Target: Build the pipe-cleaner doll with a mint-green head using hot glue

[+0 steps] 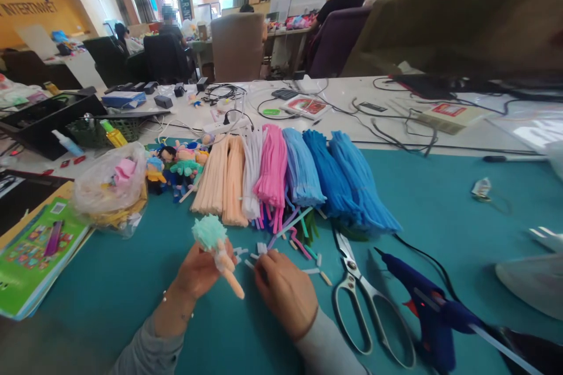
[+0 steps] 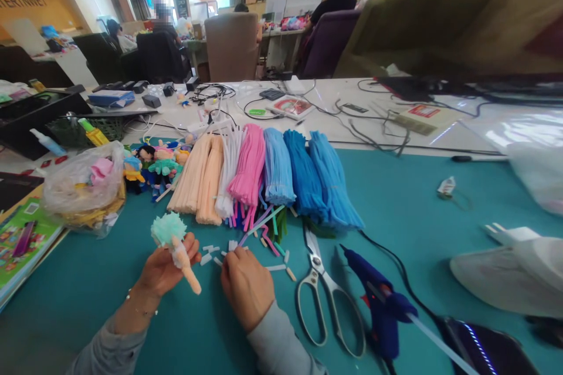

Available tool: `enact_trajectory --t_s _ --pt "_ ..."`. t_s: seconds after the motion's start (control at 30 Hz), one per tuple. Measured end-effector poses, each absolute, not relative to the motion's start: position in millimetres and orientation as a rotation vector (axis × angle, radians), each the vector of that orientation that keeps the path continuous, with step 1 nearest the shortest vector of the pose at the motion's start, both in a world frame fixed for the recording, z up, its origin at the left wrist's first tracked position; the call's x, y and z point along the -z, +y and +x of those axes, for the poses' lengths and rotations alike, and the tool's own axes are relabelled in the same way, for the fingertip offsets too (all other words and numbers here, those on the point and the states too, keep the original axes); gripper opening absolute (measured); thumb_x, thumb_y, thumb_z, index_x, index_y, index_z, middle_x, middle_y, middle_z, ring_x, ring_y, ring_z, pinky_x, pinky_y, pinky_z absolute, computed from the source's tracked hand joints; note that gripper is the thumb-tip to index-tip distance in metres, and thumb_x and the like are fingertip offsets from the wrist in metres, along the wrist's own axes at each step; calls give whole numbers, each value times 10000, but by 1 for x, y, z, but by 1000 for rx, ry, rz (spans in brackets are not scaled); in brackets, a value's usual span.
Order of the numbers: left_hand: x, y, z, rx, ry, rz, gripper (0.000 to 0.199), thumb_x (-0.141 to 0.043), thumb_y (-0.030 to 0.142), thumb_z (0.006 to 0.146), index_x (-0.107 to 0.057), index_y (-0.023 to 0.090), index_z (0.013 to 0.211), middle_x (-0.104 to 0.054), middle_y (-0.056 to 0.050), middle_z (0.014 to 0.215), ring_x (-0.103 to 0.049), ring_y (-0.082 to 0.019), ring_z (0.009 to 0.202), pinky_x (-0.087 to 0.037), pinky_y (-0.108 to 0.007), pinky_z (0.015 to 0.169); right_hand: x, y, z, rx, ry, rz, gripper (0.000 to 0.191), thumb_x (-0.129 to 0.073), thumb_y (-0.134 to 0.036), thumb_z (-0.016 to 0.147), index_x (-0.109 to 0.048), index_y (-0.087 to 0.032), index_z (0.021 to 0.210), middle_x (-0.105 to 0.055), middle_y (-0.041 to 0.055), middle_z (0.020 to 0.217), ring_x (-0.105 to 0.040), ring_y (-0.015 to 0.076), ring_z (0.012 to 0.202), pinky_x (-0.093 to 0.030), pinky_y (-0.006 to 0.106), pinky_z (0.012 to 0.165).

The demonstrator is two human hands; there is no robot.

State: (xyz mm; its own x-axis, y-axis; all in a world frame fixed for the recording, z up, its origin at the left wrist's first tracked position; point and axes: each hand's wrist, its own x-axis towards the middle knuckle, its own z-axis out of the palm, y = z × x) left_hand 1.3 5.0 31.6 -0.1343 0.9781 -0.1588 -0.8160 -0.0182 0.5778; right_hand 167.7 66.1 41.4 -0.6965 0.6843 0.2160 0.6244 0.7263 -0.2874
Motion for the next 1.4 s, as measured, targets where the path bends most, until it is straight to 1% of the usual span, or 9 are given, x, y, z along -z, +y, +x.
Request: enact_trajectory --t_s 0.1,0.2,0.27,0.43,0.6,0.7,1.13,1.3,1.4 --pt "-32 6 4 -1599 652 420 283 -806 275 542 -597 157 692 -573 -4 700 -539 -149 660 -444 -332 685 -57 67 177 -390 -2566 -951 169 -442 -99 816 -507 -217 714 -595 33 734 -585 170 682 -429 259 594" --pt "-33 6 8 -1576 701 432 346 -812 285 534 -628 153 795 -611 -20 726 -573 -174 670 -459 -364 691 -78 69 190 -676 -2374 -853 179 -399 -134 847 -473 -227 713 -566 18 707 -562 154 649 -445 258 592" --pt "-34 6 10 -1518 729 456 344 -810 304 543 -635 153 798 -633 -33 741 -596 -190 666 -469 -379 683 -92 70 198 -848 -2253 -804 178 -395 -163 857 -469 -230 709 -544 11 680 -535 152 620 -438 260 571" --pt "-35 5 14 -1463 735 510 321 -817 322 543 -653 156 763 -660 -37 728 -617 -177 661 -476 -317 638 -110 63 207 -1072 -2174 -808 209 -439 -211 827 -457 -228 619 -494 -10 595 -484 141 549 -391 250 499" --pt "-32 3 20 -1355 702 557 331 -793 359 572 -660 156 797 -665 -39 727 -635 -217 653 -495 -369 642 -113 55 198 -1165 -2127 -880 194 -463 -162 727 -438 -222 544 -475 -21 545 -459 118 508 -361 227 458" --pt "-31 3 22 -1348 724 581 313 -788 343 575 -664 151 789 -660 -35 711 -620 -200 653 -484 -356 658 -114 52 193 -1185 -2098 -944 180 -452 -149 682 -436 -224 518 -464 -29 517 -447 113 499 -355 219 452" --pt "-37 3 22 -1320 744 523 350 -840 314 503 -717 152 788 -684 -30 701 -607 -148 634 -455 -255 603 -116 54 189 -1412 -2000 -1031 168 -462 -212 641 -406 -225 484 -408 -53 476 -387 100 462 -314 221 440" --pt "-37 2 22 -1317 758 541 325 -834 314 511 -719 164 775 -653 -11 627 -596 -153 608 -448 -257 583 -116 54 188 -1424 -2009 -1051 152 -445 -200 630 -406 -225 485 -400 -52 479 -389 103 469 -307 224 445" --pt "-37 2 23 -1319 759 542 303 -823 296 533 -711 159 779 -658 -13 667 -597 -156 620 -449 -263 586 -116 53 189 -1439 -2004 -1054 153 -442 -201 628 -397 -226 483 -384 -55 474 -376 100 465 -298 222 440"
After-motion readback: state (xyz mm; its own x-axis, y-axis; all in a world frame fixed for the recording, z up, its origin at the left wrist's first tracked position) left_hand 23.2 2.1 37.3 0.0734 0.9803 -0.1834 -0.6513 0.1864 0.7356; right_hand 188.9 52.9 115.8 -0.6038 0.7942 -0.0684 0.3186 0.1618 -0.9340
